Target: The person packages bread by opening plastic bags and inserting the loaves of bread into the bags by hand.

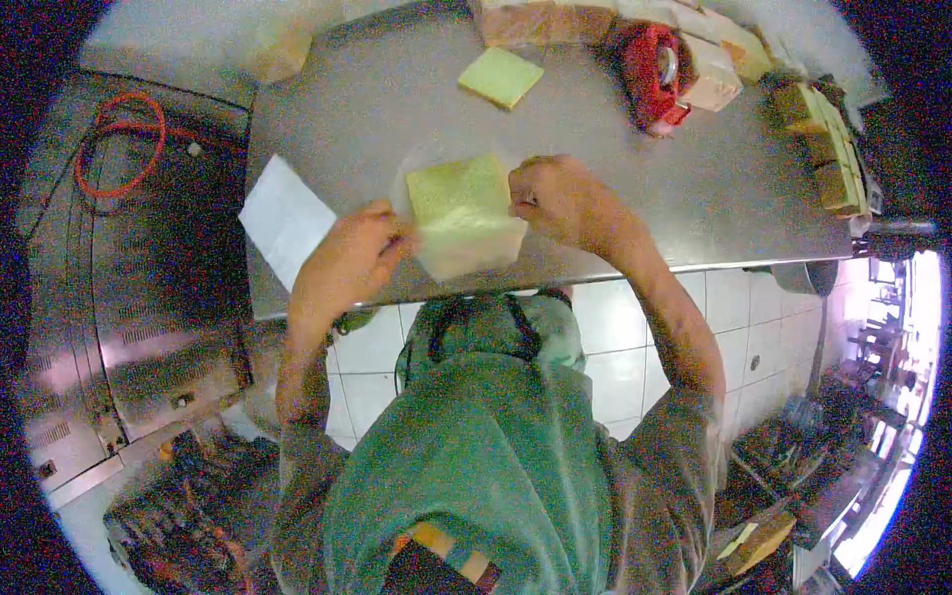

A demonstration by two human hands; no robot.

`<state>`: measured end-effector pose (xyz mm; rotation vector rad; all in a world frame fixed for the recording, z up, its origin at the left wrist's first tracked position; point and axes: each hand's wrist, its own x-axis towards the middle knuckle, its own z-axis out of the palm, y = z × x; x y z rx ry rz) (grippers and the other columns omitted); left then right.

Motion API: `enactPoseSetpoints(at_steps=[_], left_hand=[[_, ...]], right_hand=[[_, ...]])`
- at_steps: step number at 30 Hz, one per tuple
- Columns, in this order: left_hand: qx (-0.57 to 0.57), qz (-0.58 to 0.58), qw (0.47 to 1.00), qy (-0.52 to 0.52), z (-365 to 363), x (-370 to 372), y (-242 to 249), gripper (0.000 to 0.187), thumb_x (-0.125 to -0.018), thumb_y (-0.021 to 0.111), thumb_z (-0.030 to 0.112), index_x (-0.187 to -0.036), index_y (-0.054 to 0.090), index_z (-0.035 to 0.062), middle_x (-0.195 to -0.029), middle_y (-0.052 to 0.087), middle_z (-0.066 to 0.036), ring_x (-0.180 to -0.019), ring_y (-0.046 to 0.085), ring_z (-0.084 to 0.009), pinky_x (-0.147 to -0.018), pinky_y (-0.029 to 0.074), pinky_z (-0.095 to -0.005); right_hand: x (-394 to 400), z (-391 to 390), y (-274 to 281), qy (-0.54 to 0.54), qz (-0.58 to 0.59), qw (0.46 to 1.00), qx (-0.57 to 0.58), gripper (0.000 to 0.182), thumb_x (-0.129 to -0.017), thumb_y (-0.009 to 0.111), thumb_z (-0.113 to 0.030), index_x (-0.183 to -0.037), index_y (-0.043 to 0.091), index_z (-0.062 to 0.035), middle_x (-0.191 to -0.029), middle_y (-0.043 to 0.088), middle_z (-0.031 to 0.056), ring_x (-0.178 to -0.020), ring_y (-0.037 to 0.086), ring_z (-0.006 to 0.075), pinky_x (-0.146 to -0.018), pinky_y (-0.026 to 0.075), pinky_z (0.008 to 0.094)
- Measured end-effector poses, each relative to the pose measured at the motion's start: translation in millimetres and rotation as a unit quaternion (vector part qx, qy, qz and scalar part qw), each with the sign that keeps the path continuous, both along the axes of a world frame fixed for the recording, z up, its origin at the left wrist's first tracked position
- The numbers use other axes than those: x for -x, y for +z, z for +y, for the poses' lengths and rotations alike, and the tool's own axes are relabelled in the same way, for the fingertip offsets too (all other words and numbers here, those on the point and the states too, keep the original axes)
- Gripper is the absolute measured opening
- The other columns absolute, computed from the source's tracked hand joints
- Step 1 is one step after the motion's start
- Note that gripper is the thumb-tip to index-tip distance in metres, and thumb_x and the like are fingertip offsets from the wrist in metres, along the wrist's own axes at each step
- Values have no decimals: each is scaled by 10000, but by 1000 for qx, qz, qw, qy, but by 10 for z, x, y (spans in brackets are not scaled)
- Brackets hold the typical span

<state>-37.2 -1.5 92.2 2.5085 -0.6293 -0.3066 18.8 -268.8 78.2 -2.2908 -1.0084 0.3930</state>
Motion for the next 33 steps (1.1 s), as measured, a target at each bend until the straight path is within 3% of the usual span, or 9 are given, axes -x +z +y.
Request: enactPoseSetpoints(at_steps=[3,7,10,13,14,16,19,26,33], left_hand=[[-57,-32,998,-9,58,-42,-236,180,-849,597,159,-835,646,-14,-834,575,-182,-835,577,-371,-765,481,-447],[26,16,999,-12,18,72,-86,179,-834,637,165,-853,670,-10,-843,597,-161,-811,604,-342,-751,499,-412],[92,70,993,-9,11,128,33,187,-827,671,169,-898,692,-2,-859,624,-138,-831,631,-289,-750,507,-371],[95,59,980,163,15,36,-121,212,-839,678,205,-900,690,2,-844,631,-149,-803,639,-284,-719,504,-364],[78,-16,976,200,-23,4,-192,226,-847,671,217,-918,686,3,-835,634,-159,-791,643,-287,-711,503,-366],[55,-92,961,255,-110,-32,-336,246,-858,655,229,-947,676,0,-836,642,-183,-786,645,-312,-711,502,-383],[55,33,962,266,-59,-143,-457,252,-862,625,209,-966,651,-19,-904,656,-236,-845,634,-410,-778,503,-450],[58,-27,960,271,-65,-177,-438,268,-902,581,239,-1003,650,1,-901,678,-212,-829,676,-340,-729,517,-412],[109,-55,956,267,17,-465,-323,206,-899,596,179,-1043,646,41,-883,681,-178,-791,668,-297,-714,514,-390]], right_hand=[[70,13,28,15,14,1000,0,81,-747,670,-85,-783,660,-13,-773,630,146,-714,630,304,-656,496,392],[136,-57,-116,6,-50,998,-31,107,-747,683,-104,-762,647,-5,-727,626,139,-660,629,286,-627,490,392],[140,-129,17,14,46,999,14,179,-773,711,-168,-753,642,-4,-684,614,126,-637,620,257,-612,488,376],[59,-61,22,-153,99,983,30,244,-795,730,-232,-763,641,-7,-645,596,107,-608,599,242,-609,487,364],[63,41,-26,-200,88,976,-8,310,-798,720,-318,-816,656,-15,-701,633,151,-721,651,318,-703,508,420],[75,221,-365,-279,-75,954,-79,270,-797,711,-268,-839,659,-7,-729,640,160,-731,650,320,-701,511,412],[-136,223,-513,-264,-105,957,-54,209,-806,698,-204,-876,671,-8,-756,621,156,-721,624,291,-672,501,376],[-112,243,-345,-158,-96,976,-112,147,-824,649,-130,-888,682,-2,-797,632,147,-744,624,292,-674,493,368],[-230,248,-183,-236,-68,966,-74,179,-821,623,-157,-926,709,-40,-902,666,170,-859,641,349,-760,524,401]])
